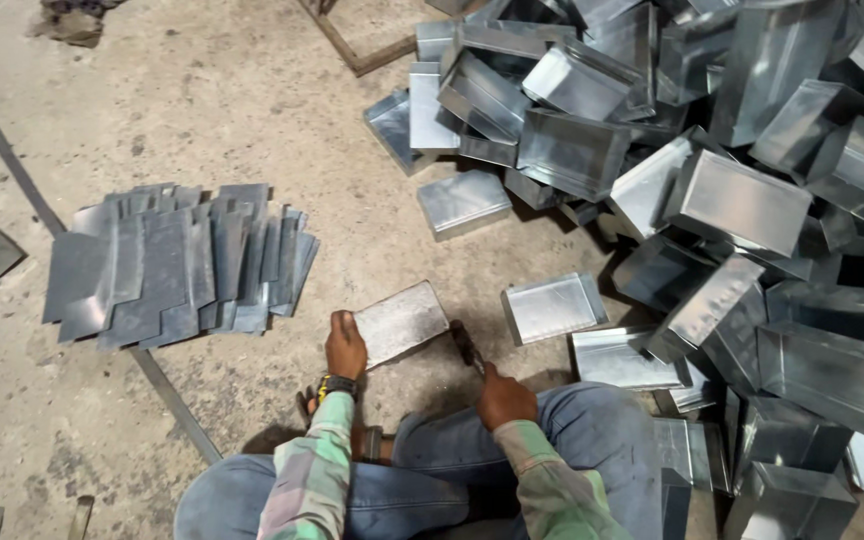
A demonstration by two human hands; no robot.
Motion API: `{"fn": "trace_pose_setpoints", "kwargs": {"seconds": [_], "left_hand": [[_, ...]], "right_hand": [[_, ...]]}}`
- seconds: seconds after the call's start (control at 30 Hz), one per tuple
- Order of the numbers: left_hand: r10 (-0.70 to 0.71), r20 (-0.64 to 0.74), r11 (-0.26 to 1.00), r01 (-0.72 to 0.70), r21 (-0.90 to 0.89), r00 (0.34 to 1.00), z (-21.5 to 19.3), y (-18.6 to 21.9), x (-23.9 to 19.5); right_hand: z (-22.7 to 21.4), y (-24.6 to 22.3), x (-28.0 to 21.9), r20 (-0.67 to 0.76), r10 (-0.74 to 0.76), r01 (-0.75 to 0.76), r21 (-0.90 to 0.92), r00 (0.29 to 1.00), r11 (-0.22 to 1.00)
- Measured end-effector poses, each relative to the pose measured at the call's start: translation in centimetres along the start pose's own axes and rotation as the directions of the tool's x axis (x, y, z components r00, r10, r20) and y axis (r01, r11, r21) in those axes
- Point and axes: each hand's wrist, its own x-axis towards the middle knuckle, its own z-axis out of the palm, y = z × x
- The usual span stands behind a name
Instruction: The person sits on the floor and uses a hammer to shape small metal sheet boxes, striking the edges and folds of the metal to form the rectangular containers.
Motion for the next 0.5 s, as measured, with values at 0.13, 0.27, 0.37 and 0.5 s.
{"fn": "trace_pose_setpoints", "kwargs": {"seconds": [0.13, 0.27, 0.37, 0.5], "left_hand": [[0.053, 0.059, 0.999, -0.052, -0.016, 0.997, -1.1, 0.6, 0.4], [0.008, 0.139, 1.0, -0.011, 0.02, 0.99, -2.3, 2.3, 1.1], [0.159, 0.063, 0.945, -0.17, 0.279, 0.985, -3.4, 6.0, 0.9], [0.55, 0.096, 0.78, -0.551, 0.296, 0.83, 0.4, 14.0, 1.0]], "right_hand": [[0.4, 0.1, -0.1, -0.062, -0.031, 0.032, 0.029, 0.998, 0.999], [0.4, 0.0, -0.3, -0.018, -0.037, 0.037, 0.02, 0.999, 0.999], [0.6, -0.2, -0.2, 0.015, -0.034, 0.033, 0.029, 0.999, 0.999], [3.1, 0.3, 0.7, -0.148, -0.085, 0.088, 0.014, 0.985, 0.996]]}}
